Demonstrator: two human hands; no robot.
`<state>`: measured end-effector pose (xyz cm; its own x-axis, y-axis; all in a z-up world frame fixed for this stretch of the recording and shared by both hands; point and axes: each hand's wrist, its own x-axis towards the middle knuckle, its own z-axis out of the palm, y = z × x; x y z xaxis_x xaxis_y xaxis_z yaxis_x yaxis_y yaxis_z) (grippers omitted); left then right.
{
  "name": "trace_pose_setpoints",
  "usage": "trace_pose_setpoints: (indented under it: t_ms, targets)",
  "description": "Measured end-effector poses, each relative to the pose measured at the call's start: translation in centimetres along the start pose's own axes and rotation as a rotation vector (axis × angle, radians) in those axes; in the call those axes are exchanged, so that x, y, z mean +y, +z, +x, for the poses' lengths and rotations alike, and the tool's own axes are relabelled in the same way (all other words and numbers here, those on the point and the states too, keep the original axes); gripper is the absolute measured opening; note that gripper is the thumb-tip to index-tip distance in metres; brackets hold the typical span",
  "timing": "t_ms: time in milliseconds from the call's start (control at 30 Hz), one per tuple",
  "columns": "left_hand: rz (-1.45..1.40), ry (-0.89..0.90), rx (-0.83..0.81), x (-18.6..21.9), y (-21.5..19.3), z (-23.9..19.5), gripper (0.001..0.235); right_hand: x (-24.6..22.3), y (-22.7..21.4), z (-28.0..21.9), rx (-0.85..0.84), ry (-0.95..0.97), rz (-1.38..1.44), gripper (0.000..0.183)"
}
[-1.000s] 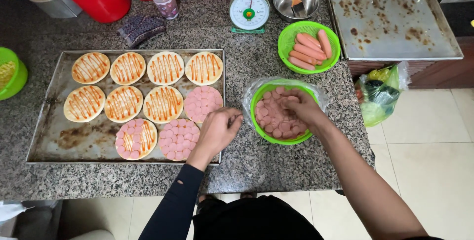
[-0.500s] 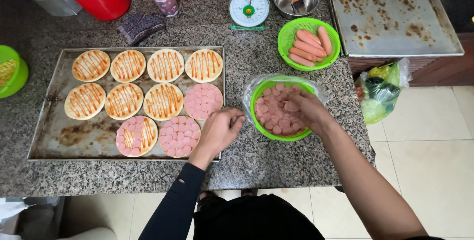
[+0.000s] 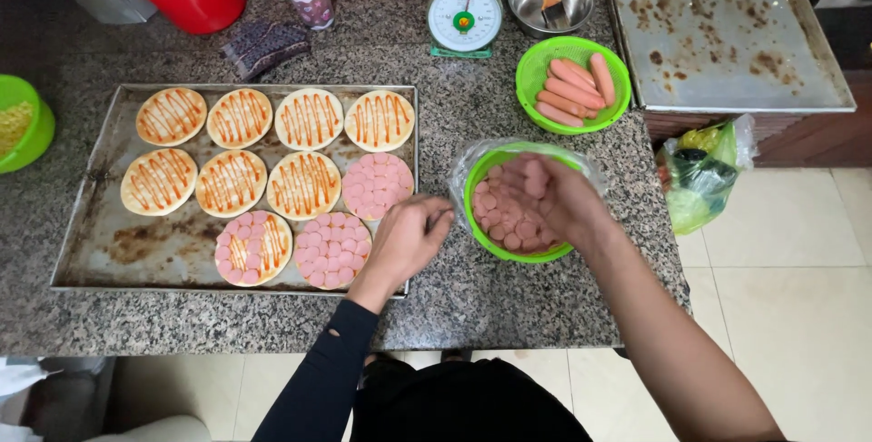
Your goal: Preparing mini pizza pastries with toppings and managing bread trays in a commercial oven.
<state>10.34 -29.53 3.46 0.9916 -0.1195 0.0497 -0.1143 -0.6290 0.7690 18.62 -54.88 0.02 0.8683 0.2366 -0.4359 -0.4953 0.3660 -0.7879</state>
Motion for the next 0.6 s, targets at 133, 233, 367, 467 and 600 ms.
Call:
trace_pose_setpoints:
  t_ms: [133, 233, 367, 467, 600]
  targets:
    - [0.003, 0.031, 0.065, 0.7, -1.0, 0.1, 0.019, 1.5, 2.9, 0.7, -0.217, 0.081, 0.098, 0.04]
    - [-0.038, 0.21, 0.22, 0.7, -2.6, -0.1, 0.019, 3.2, 5.8, 1.3, -0.246, 0.248, 0.134, 0.038]
    - [0.039, 0.265, 0.275, 0.1, -5.1, -1.0, 0.028, 5.8, 9.3, 2.9, -0.467, 0.259, -0.003, 0.038]
    - [0.064, 0.281, 0.263, -1.8, -6.4, -1.9, 0.024, 7.8, 12.0, 3.8, -0.506, 0.311, -0.056, 0.041]
    - [0.118, 0.143, 0.275, -4.9, -8.5, -3.0, 0.013, 9.7, 15.7, 4.2, -0.471, 0.33, -0.133, 0.036]
